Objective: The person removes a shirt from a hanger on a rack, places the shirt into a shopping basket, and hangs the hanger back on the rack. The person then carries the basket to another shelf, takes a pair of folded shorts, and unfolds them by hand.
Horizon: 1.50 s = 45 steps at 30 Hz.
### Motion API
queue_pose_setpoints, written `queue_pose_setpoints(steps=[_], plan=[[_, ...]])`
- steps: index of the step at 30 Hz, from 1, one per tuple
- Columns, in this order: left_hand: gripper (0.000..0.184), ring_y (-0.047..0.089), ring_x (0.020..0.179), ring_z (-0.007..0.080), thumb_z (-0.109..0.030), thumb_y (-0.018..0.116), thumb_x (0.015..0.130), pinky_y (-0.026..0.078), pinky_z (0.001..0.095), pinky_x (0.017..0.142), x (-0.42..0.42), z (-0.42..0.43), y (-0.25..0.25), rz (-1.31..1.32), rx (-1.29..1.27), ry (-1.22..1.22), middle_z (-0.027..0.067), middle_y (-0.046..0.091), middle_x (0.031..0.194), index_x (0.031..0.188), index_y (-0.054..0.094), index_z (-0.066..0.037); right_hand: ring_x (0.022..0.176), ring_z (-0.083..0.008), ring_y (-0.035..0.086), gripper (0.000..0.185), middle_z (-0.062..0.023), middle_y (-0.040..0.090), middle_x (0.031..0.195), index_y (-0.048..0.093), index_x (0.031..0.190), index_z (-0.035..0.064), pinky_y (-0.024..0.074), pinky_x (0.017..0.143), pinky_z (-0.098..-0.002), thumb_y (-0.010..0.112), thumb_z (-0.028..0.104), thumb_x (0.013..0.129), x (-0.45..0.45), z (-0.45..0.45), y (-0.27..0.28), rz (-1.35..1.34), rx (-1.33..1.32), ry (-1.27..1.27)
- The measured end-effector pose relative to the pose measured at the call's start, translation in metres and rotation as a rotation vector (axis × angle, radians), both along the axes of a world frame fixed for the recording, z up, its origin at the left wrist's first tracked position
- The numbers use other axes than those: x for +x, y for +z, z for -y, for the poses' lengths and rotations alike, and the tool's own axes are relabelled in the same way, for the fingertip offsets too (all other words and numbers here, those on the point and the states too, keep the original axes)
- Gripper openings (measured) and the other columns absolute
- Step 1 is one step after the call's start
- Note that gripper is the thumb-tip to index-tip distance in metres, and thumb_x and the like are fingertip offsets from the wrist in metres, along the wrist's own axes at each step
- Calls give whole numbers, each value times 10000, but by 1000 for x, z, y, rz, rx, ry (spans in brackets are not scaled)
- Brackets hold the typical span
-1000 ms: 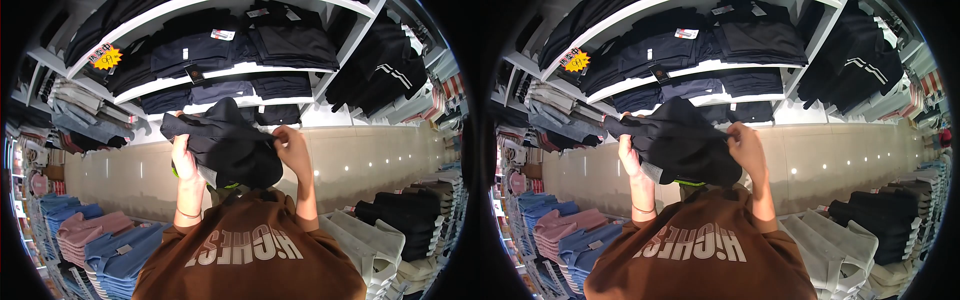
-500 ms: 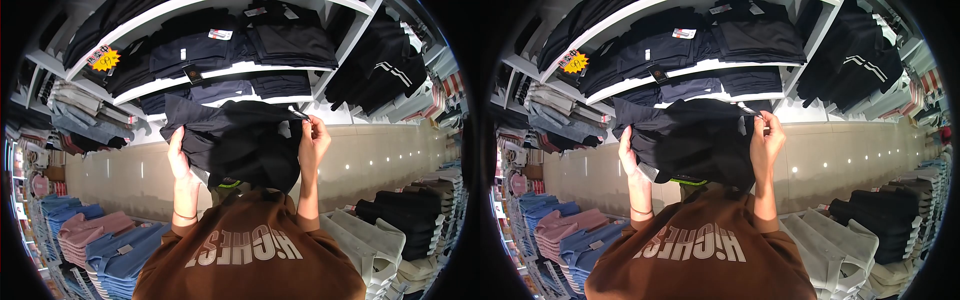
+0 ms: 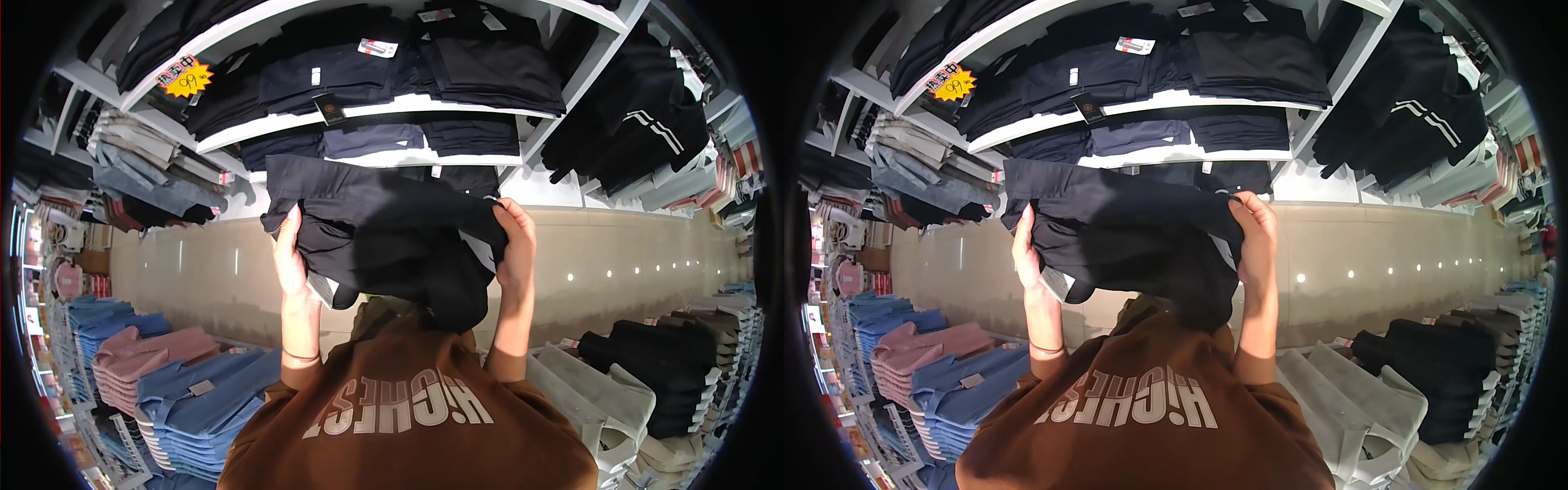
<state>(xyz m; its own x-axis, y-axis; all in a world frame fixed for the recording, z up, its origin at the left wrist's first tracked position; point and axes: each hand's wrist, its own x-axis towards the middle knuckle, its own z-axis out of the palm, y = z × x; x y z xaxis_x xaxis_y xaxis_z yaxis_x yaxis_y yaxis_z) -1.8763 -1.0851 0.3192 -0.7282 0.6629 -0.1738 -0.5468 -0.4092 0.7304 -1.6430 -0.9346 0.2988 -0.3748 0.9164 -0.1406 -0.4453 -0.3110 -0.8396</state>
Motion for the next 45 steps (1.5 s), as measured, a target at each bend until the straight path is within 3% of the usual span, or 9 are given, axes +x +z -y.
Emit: queue_pose_setpoints(steps=[2,6,10,14,18,23,28,35,45], plan=[[344,589,1002,223,-225,468,912,467,340,895,-1,12,0,-245,-13,27,126,595,1117,1142,544,19,752,-88,569,75,-25,605,811,595,860,9,439,683,-214,549,30,806,9,2,0,-75,-65,182],[342,579,1018,206,-219,494,900,451,317,908,-15,20,10,-20,-104,69,107,593,1124,1146,550,12,807,-184,583,171,-119,608,907,597,924,-39,461,747,-267,542,42,784,5,29,18,130,-204,35],[321,587,993,196,-200,515,891,456,312,892,-23,26,12,-39,-104,32,101,601,1102,1130,559,9,809,-179,590,216,-102,614,883,591,943,-71,464,754,-272,555,30,755,8,47,24,103,-148,83],[378,593,944,168,-100,608,823,471,290,848,-25,35,15,-71,-102,17,83,591,1078,1172,507,7,725,-146,605,237,-98,645,845,610,956,-74,474,701,-253,568,41,753,1,50,32,-256,172,483],[280,602,831,152,-133,623,826,497,275,751,-25,42,16,-193,-246,-156,75,604,969,1067,541,-15,731,-136,619,152,-91,653,815,622,887,-47,488,684,-241,585,71,798,-3,66,39,-137,56,149],[190,593,701,117,-169,639,822,497,248,654,-28,59,-5,-233,-369,-272,42,612,835,936,571,-33,832,-246,642,162,-132,651,925,610,924,-9,524,770,-358,521,106,852,15,79,36,-463,-230,-300],[169,624,692,137,-141,583,837,504,244,633,-22,72,-17,-167,-336,-425,79,647,816,885,628,15,819,-220,635,153,-112,646,903,610,896,5,517,751,-334,541,129,840,27,105,47,-390,-141,-522],[145,615,635,159,-82,510,760,507,265,588,-24,79,-26,-270,-357,-536,87,623,752,822,593,20,811,-218,632,137,-100,641,868,608,882,3,516,746,-327,536,109,833,36,111,41,-345,-85,-538],[244,605,722,145,-64,458,778,492,257,661,0,53,-18,-157,-312,-499,86,623,861,957,593,33,833,-233,629,154,-114,641,903,605,898,-8,511,768,-345,515,104,840,51,79,47,-373,-89,-496]])
